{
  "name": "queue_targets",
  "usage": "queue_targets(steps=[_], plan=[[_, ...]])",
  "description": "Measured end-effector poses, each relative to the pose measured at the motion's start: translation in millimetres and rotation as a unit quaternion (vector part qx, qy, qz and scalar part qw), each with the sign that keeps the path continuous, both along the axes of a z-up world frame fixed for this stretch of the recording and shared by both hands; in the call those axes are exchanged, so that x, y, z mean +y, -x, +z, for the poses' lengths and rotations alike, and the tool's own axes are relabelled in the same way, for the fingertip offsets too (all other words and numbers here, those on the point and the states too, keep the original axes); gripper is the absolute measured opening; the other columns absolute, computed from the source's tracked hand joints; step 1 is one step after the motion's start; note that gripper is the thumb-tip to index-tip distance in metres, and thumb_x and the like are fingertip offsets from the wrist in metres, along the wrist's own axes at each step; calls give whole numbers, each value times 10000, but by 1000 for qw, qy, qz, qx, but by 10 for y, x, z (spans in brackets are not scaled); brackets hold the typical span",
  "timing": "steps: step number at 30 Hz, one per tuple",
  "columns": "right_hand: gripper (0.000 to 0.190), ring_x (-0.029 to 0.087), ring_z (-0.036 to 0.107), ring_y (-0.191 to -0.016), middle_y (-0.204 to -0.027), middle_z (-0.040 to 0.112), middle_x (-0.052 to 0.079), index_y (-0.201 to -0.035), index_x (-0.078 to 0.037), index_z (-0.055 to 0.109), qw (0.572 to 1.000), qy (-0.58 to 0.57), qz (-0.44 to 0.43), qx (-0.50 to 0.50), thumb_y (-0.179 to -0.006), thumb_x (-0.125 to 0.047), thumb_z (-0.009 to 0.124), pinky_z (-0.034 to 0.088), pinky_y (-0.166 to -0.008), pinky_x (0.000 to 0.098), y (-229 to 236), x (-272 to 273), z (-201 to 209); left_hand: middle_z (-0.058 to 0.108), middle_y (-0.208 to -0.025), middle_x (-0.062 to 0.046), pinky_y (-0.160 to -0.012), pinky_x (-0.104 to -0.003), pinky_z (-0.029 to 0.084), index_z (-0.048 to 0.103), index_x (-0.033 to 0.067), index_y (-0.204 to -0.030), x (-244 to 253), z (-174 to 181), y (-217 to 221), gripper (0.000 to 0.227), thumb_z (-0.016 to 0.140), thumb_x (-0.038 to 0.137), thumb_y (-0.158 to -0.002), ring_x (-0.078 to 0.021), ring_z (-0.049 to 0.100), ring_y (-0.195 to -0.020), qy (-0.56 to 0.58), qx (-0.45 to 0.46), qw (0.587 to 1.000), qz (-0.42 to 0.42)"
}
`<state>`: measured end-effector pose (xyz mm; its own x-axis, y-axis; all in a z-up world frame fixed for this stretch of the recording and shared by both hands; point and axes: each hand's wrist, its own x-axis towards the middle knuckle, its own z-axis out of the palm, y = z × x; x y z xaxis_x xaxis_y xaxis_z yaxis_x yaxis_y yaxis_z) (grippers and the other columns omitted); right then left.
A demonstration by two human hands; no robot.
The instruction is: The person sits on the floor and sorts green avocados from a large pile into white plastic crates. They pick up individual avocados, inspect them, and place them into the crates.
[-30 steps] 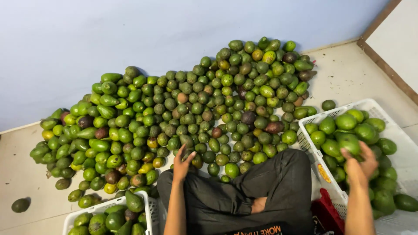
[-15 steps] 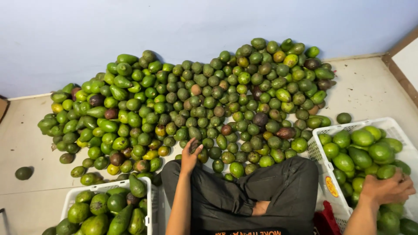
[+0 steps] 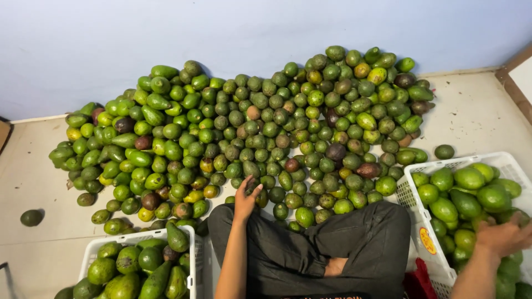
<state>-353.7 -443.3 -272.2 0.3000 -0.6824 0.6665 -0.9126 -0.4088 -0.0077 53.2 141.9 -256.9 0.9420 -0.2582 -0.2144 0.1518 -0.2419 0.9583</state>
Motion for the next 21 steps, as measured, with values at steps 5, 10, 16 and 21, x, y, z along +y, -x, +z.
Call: queue_targets(steps=[5,10,16,21], plan=[[341,332,687,-1073,-1201,743,175,-1135,-36,809,999,24,11,29,-817,-159,810,566,-928,395,236,-390,-246,583,-1487,-138,-1090,-482,505,535,143,-1482,-22,-10,0,687,745,382,-874,-295,522,-1417,-3,3,1000,-5],[426,339,749,-1012,-1164,798,176,-1281,10,803,997,-49,55,-22,-874,-115,791,580,-912,392,273,-600,-447,578,-1493,-121,-1058,-473,535,521,142,-1494,-13,0,-9,700,737,391,-876,-286,515,-1421,-12,13,1000,-10],[355,174,630,-798,-865,667,-32,-1140,-314,747,975,101,-114,164,-806,-435,739,448,-669,314,-37,-202,-254,578,-1490,-122,-991,-459,582,516,150,-1494,-10,10,-32,691,726,396,-883,-291,530,-1408,-16,9,1000,-8],[406,431,549,-1403,-1527,710,245,-1344,39,915,984,96,151,-23,-949,-28,855,389,-1094,589,-589,480,172,717,-1299,-117,-1010,-410,550,617,93,-1392,88,-251,-583,596,754,362,-878,-244,690,-1180,9,-101,994,46]])
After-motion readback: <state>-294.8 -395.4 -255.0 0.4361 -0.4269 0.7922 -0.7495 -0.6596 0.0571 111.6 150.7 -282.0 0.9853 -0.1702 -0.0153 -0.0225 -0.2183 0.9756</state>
